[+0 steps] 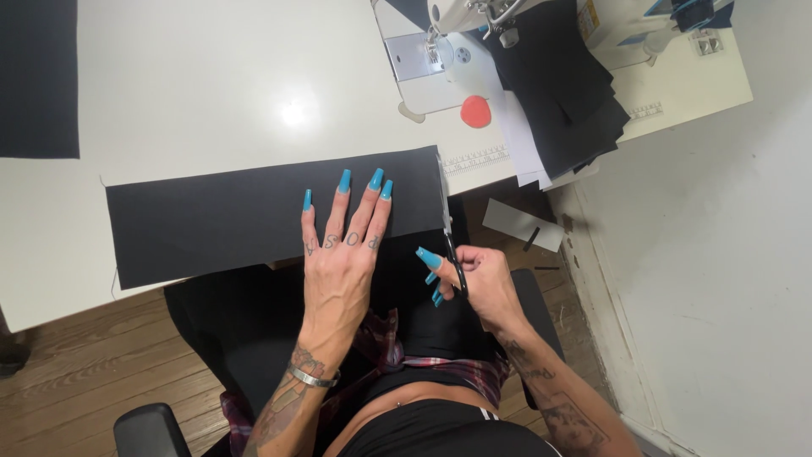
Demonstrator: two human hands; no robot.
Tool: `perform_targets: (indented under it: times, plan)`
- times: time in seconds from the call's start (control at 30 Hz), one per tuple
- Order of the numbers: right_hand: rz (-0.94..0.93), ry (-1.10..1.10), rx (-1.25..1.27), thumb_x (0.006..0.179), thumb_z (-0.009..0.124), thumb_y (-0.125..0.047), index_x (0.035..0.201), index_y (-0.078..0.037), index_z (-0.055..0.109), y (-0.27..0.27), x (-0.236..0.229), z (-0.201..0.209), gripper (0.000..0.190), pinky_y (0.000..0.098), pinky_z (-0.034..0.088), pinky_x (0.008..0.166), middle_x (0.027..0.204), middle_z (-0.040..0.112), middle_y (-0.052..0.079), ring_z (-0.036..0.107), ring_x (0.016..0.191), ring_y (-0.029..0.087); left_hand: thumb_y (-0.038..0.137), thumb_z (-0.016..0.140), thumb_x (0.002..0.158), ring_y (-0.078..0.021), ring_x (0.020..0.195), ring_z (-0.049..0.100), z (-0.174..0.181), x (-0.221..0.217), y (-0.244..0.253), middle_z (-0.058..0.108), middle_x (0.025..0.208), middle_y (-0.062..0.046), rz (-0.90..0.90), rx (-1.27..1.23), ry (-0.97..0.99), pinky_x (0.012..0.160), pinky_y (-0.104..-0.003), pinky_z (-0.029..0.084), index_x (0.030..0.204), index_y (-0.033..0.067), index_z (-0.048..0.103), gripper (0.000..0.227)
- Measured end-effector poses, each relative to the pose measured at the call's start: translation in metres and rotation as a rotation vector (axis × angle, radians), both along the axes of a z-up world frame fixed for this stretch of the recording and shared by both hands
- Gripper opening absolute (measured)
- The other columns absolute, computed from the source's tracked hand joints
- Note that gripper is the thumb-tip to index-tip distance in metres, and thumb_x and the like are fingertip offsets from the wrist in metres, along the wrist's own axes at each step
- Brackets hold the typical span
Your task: Measuring and cutting strips of black leather using a ruler and scissors
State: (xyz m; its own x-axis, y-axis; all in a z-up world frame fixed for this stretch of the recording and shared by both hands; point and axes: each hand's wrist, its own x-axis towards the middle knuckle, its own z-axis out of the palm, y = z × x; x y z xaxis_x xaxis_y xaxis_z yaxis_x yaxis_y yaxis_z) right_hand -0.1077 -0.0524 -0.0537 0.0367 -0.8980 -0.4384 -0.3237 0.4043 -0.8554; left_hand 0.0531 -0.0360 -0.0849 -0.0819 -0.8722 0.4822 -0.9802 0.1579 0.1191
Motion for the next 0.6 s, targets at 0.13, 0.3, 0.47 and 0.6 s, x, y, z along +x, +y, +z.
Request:
perform_targets:
  times: [0.13, 0.3, 0.47, 0.6]
  plan:
    - [0.034, 0.037, 0.004, 0.069, 0.073, -0.028, 0.054, -0.003, 0.059, -0.008, 0.006, 0.006, 0.032, 0.0135, 0.028, 0.039, 0.038, 0.054, 0.008, 0.042, 0.035, 0.006, 0.007, 0.053, 0.083, -0.0231, 0.122, 0.039, -0.002, 0.0, -0.001, 0.042, 0.134, 0.004, 0.018, -0.028, -0.002, 0.097, -0.05, 0.032, 0.127, 0.019, 0.045, 0.046]
    - [0.013, 0.074, 0.003, 0.069, 0.074, -0.024, 0.056, -0.001, 0.06, -0.004, 0.003, 0.003, 0.03, 0.0143, 0.029, 0.039, 0.041, 0.057, 0.01, 0.051, 0.037, 0.01, 0.007, 0.053, 0.084, -0.0223, 0.121, 0.041, -0.005, -0.001, 0.0, 0.045, 0.131, 0.004, 0.037, -0.05, 0.003, 0.097, -0.05, 0.033, 0.126, 0.0194, 0.046, 0.044]
    - [-0.018, 0.101, 0.023, 0.068, 0.074, -0.023, 0.06, -0.001, 0.061, 0.0, 0.001, 0.0, 0.027, 0.014, 0.031, 0.037, 0.043, 0.058, 0.01, 0.055, 0.039, 0.011, 0.007, 0.049, 0.086, -0.0215, 0.121, 0.041, -0.006, 0.001, 0.001, 0.046, 0.13, 0.004, 0.018, -0.041, 0.039, 0.097, -0.049, 0.033, 0.125, 0.0187, 0.047, 0.041]
    - [-0.037, 0.094, 0.023, 0.068, 0.075, -0.023, 0.061, 0.001, 0.062, 0.001, -0.001, -0.012, 0.028, 0.0146, 0.035, 0.042, 0.045, 0.059, 0.011, 0.055, 0.039, 0.012, 0.007, 0.048, 0.087, -0.0213, 0.12, 0.042, -0.007, -0.001, 0.0, 0.047, 0.129, 0.004, 0.029, -0.069, 0.026, 0.097, -0.049, 0.033, 0.125, 0.0192, 0.046, 0.04]
